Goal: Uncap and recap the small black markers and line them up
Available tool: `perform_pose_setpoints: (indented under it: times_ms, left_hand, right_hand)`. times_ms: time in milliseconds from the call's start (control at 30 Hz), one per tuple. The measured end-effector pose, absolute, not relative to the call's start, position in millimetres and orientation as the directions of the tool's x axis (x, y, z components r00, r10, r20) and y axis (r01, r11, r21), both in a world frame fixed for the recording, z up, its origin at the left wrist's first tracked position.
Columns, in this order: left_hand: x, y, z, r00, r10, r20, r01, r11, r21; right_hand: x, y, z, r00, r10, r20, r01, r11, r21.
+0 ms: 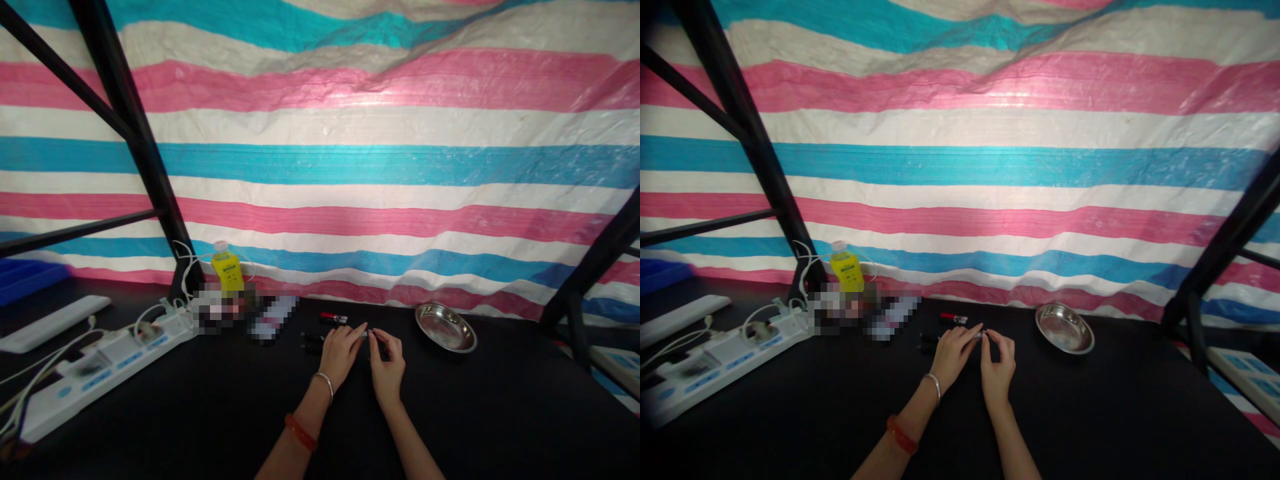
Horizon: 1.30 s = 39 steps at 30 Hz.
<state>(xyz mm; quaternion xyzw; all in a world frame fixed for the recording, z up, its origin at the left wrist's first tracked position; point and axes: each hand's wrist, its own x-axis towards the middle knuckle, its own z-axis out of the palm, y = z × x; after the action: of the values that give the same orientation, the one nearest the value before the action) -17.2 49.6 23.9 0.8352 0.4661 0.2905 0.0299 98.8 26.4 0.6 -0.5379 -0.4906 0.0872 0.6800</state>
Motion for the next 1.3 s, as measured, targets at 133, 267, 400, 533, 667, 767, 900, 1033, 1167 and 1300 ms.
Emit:
perform_pose_setpoints:
  times_ms: [133,267,400,533,667,767,900,1033,1167,1300]
  left_hand:
    - [-18,50,25,0.386,0.8,0.459,0.758,-0.559,0.337]
    - [-18,49,26,0.377,0.807,0.454,0.754,-0.552,0.355]
    - [-18,48,28,0.413,0.797,0.441,0.736,-0.577,0.353]
    - [-17,47,29,0.427,0.798,0.425,0.737,-0.579,0.348]
    - [-16,48,26,0.418,0.797,0.437,0.738,-0.578,0.348]
    - [-17,50,24,0.362,0.81,0.461,0.752,-0.546,0.37]
    - [-18,52,23,0.288,0.844,0.453,0.765,-0.487,0.421]
    - [-20,51,26,0.23,0.877,0.421,0.786,-0.423,0.451]
    - [-21,50,29,0.181,0.885,0.428,0.811,-0.381,0.444]
    - [-22,51,27,0.156,0.87,0.469,0.813,-0.383,0.439]
  right_hand:
    - [99,26,5,0.352,0.606,0.714,0.504,0.52,-0.69]
    - [97,25,4,0.349,0.619,0.704,0.517,0.499,-0.696]
    - [94,24,3,0.378,0.643,0.666,0.5,0.463,-0.732]
    - [92,24,2,0.387,0.623,0.679,0.505,0.473,-0.722]
    - [92,22,4,0.427,0.615,0.663,0.499,0.451,-0.74]
    - [92,20,7,0.48,0.588,0.651,0.495,0.431,-0.754]
    - [92,18,10,0.548,0.563,0.619,0.483,0.391,-0.783]
    - [92,18,11,0.569,0.554,0.608,0.474,0.383,-0.793]
    - [93,18,12,0.57,0.549,0.611,0.484,0.377,-0.79]
    - [93,18,13,0.58,0.535,0.615,0.489,0.375,-0.788]
